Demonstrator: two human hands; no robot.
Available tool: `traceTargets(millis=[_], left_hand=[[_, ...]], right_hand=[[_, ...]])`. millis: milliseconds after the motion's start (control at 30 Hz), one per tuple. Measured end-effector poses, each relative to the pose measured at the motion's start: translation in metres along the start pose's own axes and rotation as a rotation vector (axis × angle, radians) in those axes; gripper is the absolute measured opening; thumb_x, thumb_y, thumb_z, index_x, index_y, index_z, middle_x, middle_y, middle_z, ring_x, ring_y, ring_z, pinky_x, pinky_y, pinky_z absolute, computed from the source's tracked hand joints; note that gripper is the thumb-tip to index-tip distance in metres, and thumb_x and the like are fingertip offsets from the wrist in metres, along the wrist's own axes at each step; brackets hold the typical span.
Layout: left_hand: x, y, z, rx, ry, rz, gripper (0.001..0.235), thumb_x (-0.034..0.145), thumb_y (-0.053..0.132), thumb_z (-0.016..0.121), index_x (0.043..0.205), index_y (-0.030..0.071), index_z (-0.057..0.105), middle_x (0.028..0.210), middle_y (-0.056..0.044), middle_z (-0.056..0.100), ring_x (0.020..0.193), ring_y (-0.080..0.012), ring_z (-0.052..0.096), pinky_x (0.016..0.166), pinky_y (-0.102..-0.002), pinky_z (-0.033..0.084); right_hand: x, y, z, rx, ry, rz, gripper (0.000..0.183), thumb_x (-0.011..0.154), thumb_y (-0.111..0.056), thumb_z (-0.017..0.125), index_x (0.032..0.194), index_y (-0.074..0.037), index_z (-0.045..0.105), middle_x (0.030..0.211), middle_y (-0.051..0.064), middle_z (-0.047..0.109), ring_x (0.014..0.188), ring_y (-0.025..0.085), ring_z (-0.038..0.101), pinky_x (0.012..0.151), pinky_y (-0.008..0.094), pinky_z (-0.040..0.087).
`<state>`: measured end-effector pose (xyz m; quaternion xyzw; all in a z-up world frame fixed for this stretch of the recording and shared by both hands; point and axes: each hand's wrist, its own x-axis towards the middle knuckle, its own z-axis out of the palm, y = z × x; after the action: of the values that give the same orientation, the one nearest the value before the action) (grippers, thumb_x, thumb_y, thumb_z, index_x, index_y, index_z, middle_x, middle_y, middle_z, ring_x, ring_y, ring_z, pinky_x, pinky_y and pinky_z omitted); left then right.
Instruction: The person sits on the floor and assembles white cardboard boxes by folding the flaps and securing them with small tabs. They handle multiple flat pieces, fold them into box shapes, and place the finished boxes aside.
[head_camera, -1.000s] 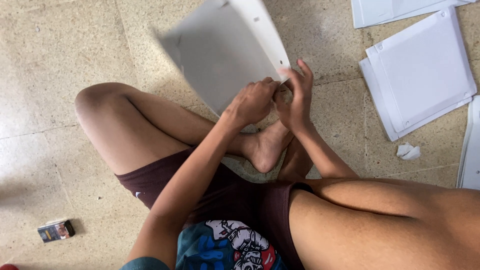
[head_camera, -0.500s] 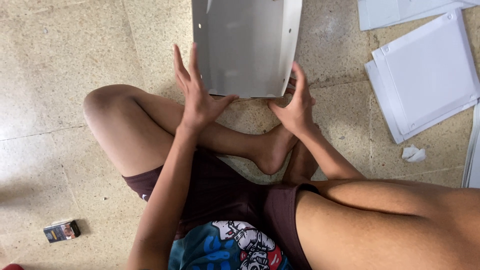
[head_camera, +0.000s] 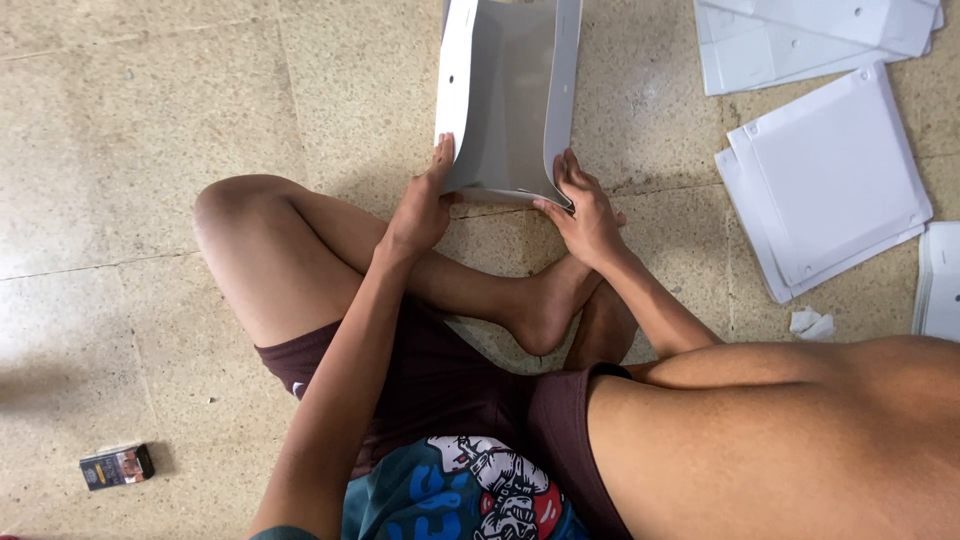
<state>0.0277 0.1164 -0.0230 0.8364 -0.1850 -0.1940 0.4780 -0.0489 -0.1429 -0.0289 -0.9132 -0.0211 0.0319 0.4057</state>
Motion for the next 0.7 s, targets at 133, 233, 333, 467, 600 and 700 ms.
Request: traceTargets(millis=[133, 233, 333, 467, 600, 700], left_hand=[[-0.01, 0.024, -0.019, -0.011, -0.065, -0.107, 0.098, 0.08, 0.001, 0.079, 0.158, 0.0, 0.021, 0.159, -0.025, 0.03, 0.142, -0.0477, 0.033, 0.119, -0.061, 0.031], [-0.007, 0.025, -0.027, -0.24, 0.092, -0.247, 0.073, 0.093, 0.05, 0.068, 0.151, 0.012, 0.046, 0.146, -0.021, 0.054, 0.136, -0.0409, 0.051, 0.107, -0.059, 0.047], [0.01, -0.004, -0.024, -0.295, 0.283, -0.29, 0.068, 0.097, 0.066, 0.062, 0.135, 0.011, 0.052, 0.123, -0.02, 0.062, 0.122, -0.0384, 0.06, 0.098, -0.058, 0.05], [0.032, -0.009, -0.032, -0.364, 0.14, -0.18, 0.081, 0.088, 0.028, 0.06, 0.159, 0.016, 0.022, 0.153, -0.034, 0.033, 0.139, -0.0539, 0.038, 0.108, -0.068, 0.039], [0.034, 0.05, -0.056, -0.677, 0.08, -0.193, 0.092, 0.072, 0.017, 0.049, 0.16, 0.011, 0.022, 0.156, -0.032, 0.026, 0.141, -0.0583, 0.029, 0.113, -0.067, 0.028], [0.026, 0.041, -0.069, -0.78, 0.091, -0.215, 0.081, 0.076, 0.022, 0.052, 0.154, 0.018, 0.03, 0.142, -0.026, 0.038, 0.123, -0.0427, 0.045, 0.094, -0.055, 0.045]], right_hand=[[-0.007, -0.009, -0.008, 0.069, 0.052, 0.055, 0.08, 0.086, -0.035, 0.085, 0.147, 0.002, 0.048, 0.15, 0.035, 0.039, 0.129, 0.049, 0.051, 0.105, 0.053, 0.048], [-0.011, -0.012, -0.016, 0.361, 0.085, 0.135, 0.075, 0.091, -0.045, 0.077, 0.14, 0.006, 0.051, 0.148, 0.039, 0.038, 0.13, 0.055, 0.047, 0.108, 0.061, 0.042], [-0.003, 0.01, -0.007, 0.492, 0.183, 0.312, 0.06, 0.101, -0.049, 0.064, 0.132, 0.001, 0.053, 0.134, 0.025, 0.057, 0.124, 0.035, 0.059, 0.1, 0.045, 0.048], [0.002, -0.009, -0.02, 0.647, 0.164, 0.27, 0.067, 0.102, -0.03, 0.059, 0.151, 0.001, 0.026, 0.143, 0.033, 0.045, 0.133, 0.042, 0.048, 0.11, 0.052, 0.039], [0.02, 0.013, -0.048, 0.816, 0.027, 0.267, 0.083, 0.101, -0.041, 0.054, 0.164, -0.018, 0.005, 0.15, 0.043, 0.028, 0.136, 0.049, 0.042, 0.114, 0.057, 0.036], [0.037, 0.012, -0.07, 0.91, -0.092, 0.234, 0.089, 0.097, -0.04, 0.059, 0.163, -0.021, 0.003, 0.15, 0.032, 0.035, 0.127, 0.04, 0.052, 0.099, 0.055, 0.049]])
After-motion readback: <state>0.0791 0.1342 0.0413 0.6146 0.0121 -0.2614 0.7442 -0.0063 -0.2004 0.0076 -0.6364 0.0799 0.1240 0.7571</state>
